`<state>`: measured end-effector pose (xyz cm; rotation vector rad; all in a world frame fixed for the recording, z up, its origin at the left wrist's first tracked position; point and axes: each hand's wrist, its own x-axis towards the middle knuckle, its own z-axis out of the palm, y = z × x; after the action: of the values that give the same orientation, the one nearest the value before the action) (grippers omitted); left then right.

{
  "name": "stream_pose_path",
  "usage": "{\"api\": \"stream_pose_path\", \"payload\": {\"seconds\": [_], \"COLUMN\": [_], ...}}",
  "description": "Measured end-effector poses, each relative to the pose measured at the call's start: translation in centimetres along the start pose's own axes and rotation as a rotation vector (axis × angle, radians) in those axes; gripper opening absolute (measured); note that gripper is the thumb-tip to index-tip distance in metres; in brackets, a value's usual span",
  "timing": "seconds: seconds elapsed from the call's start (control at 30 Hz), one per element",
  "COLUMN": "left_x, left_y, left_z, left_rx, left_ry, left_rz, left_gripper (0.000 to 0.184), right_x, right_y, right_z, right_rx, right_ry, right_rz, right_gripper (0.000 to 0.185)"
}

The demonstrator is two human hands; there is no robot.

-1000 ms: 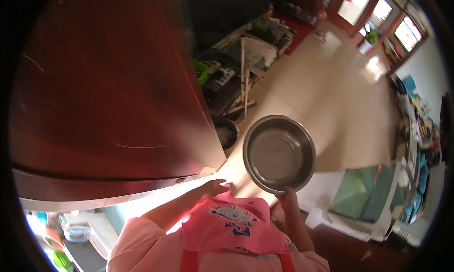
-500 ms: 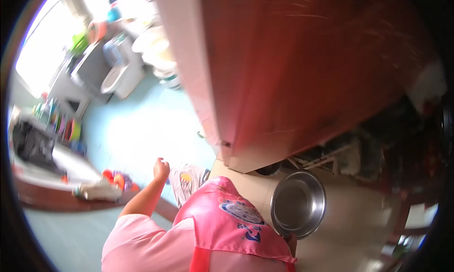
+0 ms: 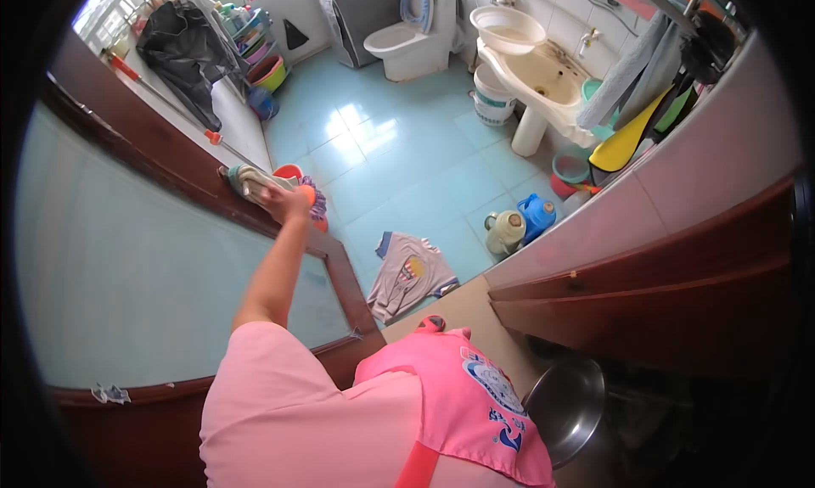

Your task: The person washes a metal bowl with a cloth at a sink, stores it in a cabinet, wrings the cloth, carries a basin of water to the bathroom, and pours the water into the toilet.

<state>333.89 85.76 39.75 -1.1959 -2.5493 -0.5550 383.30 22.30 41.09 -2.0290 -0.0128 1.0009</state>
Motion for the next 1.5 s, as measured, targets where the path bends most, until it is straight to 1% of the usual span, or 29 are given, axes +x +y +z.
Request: {"api": "stream_pose_path", "payload": {"seconds": [0.03, 0.07, 0.1, 0.13, 0.17, 0.2, 0.23, 0.3, 0.37, 0.43, 0.47, 0.5, 0.53, 0.6, 0.73, 0.77, 0.83, 0.9, 1.0, 1.03, 1.07, 1.1, 1.13, 1.2, 1.27, 1.33, 1.4, 1.47, 1.5], "left_x": [2.4, 6.3, 8.7, 11.2, 13.4, 15.2, 17.3, 20.7, 22.9, 23.0, 22.7, 22.5, 21.9, 20.6, 17.2, 16.5, 16.4, 15.5, 14.7, 14.8, 14.8, 14.7, 14.4, 16.3, 18.4, 19.3, 18.9, 19.3, 18.3], "left_y": [-1.7, -3.9, -6.2, -7.9, -9.3, -8.7, -10.2, -13.7, -14.7, -13.4, -12.4, -11.6, -11.5, -10.6, -6.6, -5.4, -4.1, -2.1, 0.0, 0.7, 1.6, 2.7, 3.9, 5.4, 5.7, 6.6, 7.3, 7.7, 8.4], "left_z": [0.9, -0.2, 3.3, 4.9, 6.4, 3.0, 3.6, 7.1, 8.6, 7.8, 7.2, 7.0, 6.4, 5.8, 5.8, 6.1, 7.9, 8.7, 11.3, 11.6, 11.4, 11.2, 11.0, 12.4, 13.9, 13.7, 14.5, 21.0, 17.6], "left_rx": [0.013, -0.053, -0.137, -0.019, -0.030, -0.036, -0.022, -0.024, 0.057, 0.132, 0.141, 0.151, 0.163, 0.170, -0.036, -0.081, -0.129, -0.052, -0.130, -0.138, -0.146, -0.154, -0.151, -0.154, -0.304, -0.581, -0.623, -0.669, -0.600], "left_ry": [0.117, -0.132, 0.029, 0.088, 0.010, -0.253, -0.346, -0.339, -0.382, -0.413, -0.422, -0.432, -0.437, -0.444, -0.449, -0.460, -0.487, -0.515, -0.578, -0.576, -0.569, -0.562, -0.443, -0.364, -0.421, -0.595, -0.626, -0.494, -0.585], "left_rz": [0.045, -0.028, -0.131, -0.123, -0.306, -0.390, -0.339, -0.286, -0.253, -0.198, -0.201, -0.204, -0.221, -0.238, -0.285, -0.284, -0.258, -0.187, -0.056, -0.060, -0.023, 0.013, 0.036, 0.128, 0.157, 0.127, 0.173, 0.275, 0.306], "left_gripper": [0.057, 0.059, 0.061, 0.064, 0.070, 0.075, 0.076, 0.066, 0.067, 0.063, 0.063, 0.064, 0.064, 0.064, 0.072, 0.071, 0.071, 0.071, 0.067, 0.067, 0.067, 0.067, 0.067, 0.067, 0.066, 0.062, 0.060, 0.061, 0.064], "right_x": [-0.8, -1.5, -2.6, -3.7, -4.7, -5.2, -5.9, -7.2, -8.4, -8.9, -8.6, -8.3, -7.1, -5.0, -4.4, -4.6, -4.4, -3.2, -4.5, -5.2, -5.9, -5.8, -5.6, -2.8, 2.4, 4.9, 5.2, 4.7, 5.4], "right_y": [-0.3, -0.6, -0.9, -1.3, -1.6, -1.8, -1.8, -2.3, -3.1, -3.5, -1.9, -0.1, 2.3, 6.4, 8.2, 7.0, 5.9, 9.0, 5.6, 2.1, -2.5, -3.3, -4.1, -1.3, 0.5, -2.0, -3.3, -3.2, -3.1], "right_z": [0.0, 0.0, 0.1, 0.1, 0.2, 0.4, 0.3, 0.4, 0.5, 0.7, 0.2, -0.4, -1.8, -4.3, -5.8, -5.7, -5.8, -7.9, -7.2, -5.7, -3.5, -3.1, -2.7, -3.3, -3.7, -2.5, -1.6, -1.5, -1.7], "right_rx": [-0.005, -0.014, -0.022, -0.029, -0.037, -0.034, -0.038, -0.030, -0.009, -0.034, -0.156, -0.342, -0.341, -0.001, 0.048, 0.335, 0.617, 0.168, 0.288, 0.288, 0.198, 0.154, 0.109, -0.161, 0.727, 0.672, 0.618, 0.661, 0.650], "right_ry": [0.011, 0.018, 0.041, 0.056, 0.072, 0.080, 0.087, 0.105, 0.102, 0.094, 0.111, 0.162, 0.165, 0.001, -0.037, -0.021, -0.012, -0.024, -0.042, -0.044, -0.031, -0.017, -0.003, -0.033, -0.016, -0.022, -0.028, 0.076, 0.051], "right_rz": [0.004, 0.005, 0.011, 0.018, 0.024, 0.027, 0.033, 0.048, 0.051, 0.033, -0.045, -0.080, -0.084, -0.036, -0.062, 0.091, 0.235, -0.018, 0.033, 0.024, -0.017, -0.034, -0.050, -0.152, 0.238, 0.262, 0.286, 0.305, 0.303], "right_gripper": [0.028, 0.027, 0.027, 0.027, 0.027, 0.026, 0.026, 0.026, 0.026, 0.025, 0.025, 0.042, 0.042, 0.037, 0.030, 0.028, 0.026, 0.021, 0.015, 0.015, 0.013, 0.013, 0.012, 0.017, 0.023, 0.022, 0.022, 0.025, 0.025]}}
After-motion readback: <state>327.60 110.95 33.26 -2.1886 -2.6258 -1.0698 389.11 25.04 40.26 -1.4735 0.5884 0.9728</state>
